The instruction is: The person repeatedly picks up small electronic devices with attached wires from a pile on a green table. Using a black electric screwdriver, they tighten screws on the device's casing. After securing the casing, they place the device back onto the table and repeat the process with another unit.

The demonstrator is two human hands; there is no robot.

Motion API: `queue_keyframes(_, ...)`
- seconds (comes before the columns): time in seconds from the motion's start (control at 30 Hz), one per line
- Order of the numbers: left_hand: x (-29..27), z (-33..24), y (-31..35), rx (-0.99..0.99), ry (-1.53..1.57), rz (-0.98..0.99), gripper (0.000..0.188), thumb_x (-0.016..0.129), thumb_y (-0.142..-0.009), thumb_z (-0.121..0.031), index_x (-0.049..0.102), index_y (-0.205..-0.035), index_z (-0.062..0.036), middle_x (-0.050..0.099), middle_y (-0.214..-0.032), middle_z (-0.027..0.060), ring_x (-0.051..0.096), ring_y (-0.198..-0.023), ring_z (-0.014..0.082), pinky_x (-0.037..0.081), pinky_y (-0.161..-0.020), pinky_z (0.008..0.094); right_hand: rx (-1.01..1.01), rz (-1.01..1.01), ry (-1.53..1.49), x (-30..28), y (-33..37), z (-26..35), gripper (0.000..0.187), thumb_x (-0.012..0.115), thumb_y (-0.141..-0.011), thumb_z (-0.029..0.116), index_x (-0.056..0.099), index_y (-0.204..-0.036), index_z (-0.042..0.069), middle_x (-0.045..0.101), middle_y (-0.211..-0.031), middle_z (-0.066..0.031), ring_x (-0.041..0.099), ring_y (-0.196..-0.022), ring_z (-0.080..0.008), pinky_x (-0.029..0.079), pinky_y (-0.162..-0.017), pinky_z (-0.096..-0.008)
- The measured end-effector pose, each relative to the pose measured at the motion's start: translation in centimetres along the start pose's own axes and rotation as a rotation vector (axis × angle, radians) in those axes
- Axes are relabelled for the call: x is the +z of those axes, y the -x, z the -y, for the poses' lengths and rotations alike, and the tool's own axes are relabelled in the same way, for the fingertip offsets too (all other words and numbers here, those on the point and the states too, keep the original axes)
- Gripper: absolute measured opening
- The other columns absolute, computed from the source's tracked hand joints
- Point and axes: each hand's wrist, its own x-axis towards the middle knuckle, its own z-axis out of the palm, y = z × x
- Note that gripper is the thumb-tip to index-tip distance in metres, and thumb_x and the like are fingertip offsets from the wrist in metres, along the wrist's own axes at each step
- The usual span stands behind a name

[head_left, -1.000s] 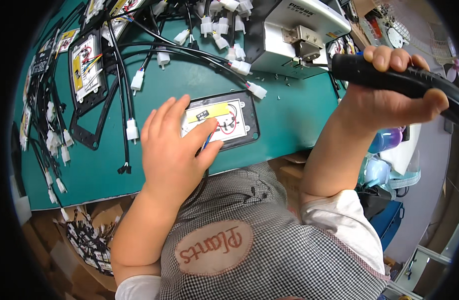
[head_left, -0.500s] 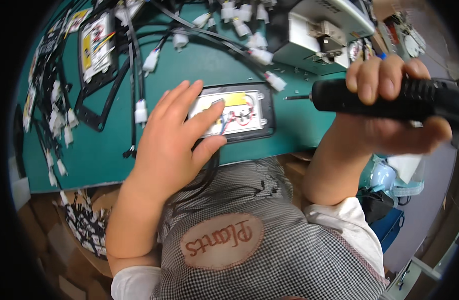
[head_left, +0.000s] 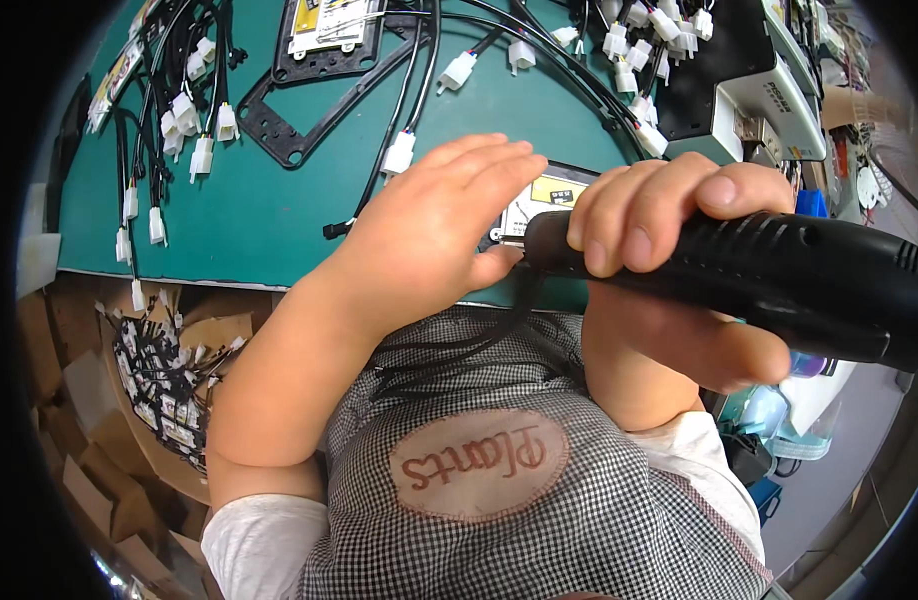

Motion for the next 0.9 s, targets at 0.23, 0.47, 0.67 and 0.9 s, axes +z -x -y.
queue_keyframes(0.23, 0.5, -0.4, -0.4, 0.020, 0.032, 0.019, 0.068, 0.079, -0.065, -0.019, 0.054, -0.126, -0.0030, 0.056, -0.127, 0.0170, 0.050, -0.122, 0.0357, 0.041, -0.103, 0.0438, 0.057, 0.080, 0.129, 0.4, -0.3, 0.8, 0.080, 0.069, -0.072, 0.064, 0.043, -0.111, 0.000, 0.055, -0.074, -0.0093, 0.055, -0.054, -0.0200, 0.049, -0.050, -0.0326)
queue_keyframes(0.47, 0.7, -1.2, -0.5, -0.021, 0.030, 0.056, 0.066, 0.075, -0.063, -0.007, 0.053, -0.126, -0.0042, 0.050, -0.132, 0.0176, 0.045, -0.125, 0.0347, 0.040, -0.104, 0.0420, 0.093, 0.160, 0.149, 0.1, -0.2, 1.1, 0.077, 0.070, -0.072, 0.061, 0.043, -0.110, 0.001, 0.055, -0.074, -0.0092, 0.055, -0.055, -0.0195, 0.048, -0.050, -0.0329)
queue_keyframes(0.67, 0.4, -1.2, -1.4, 0.043, -0.044, 0.074, 0.060, 0.078, -0.064, -0.020, 0.058, -0.119, -0.0091, 0.054, -0.121, 0.0161, 0.051, -0.113, 0.0370, 0.044, -0.096, 0.0439, 0.151, -0.158, 0.137, 1.4, 0.7, 1.5, 0.072, 0.069, -0.075, 0.061, 0.043, -0.108, 0.002, 0.054, -0.074, -0.0087, 0.054, -0.056, -0.0194, 0.048, -0.052, -0.0325)
queue_keyframes(0.9, -6.2, -2.2, -3.5, 0.356, -0.228, 0.044, 0.046, 0.079, -0.057, -0.016, 0.065, -0.101, -0.0084, 0.056, -0.115, 0.0148, 0.055, -0.105, 0.0344, 0.048, -0.089, 0.0446, -0.063, -0.187, -0.332, -3.4, -2.4, 6.1, 0.065, 0.065, -0.082, 0.059, 0.045, -0.110, 0.004, 0.054, -0.074, -0.0055, 0.056, -0.056, -0.0174, 0.049, -0.052, -0.0318)
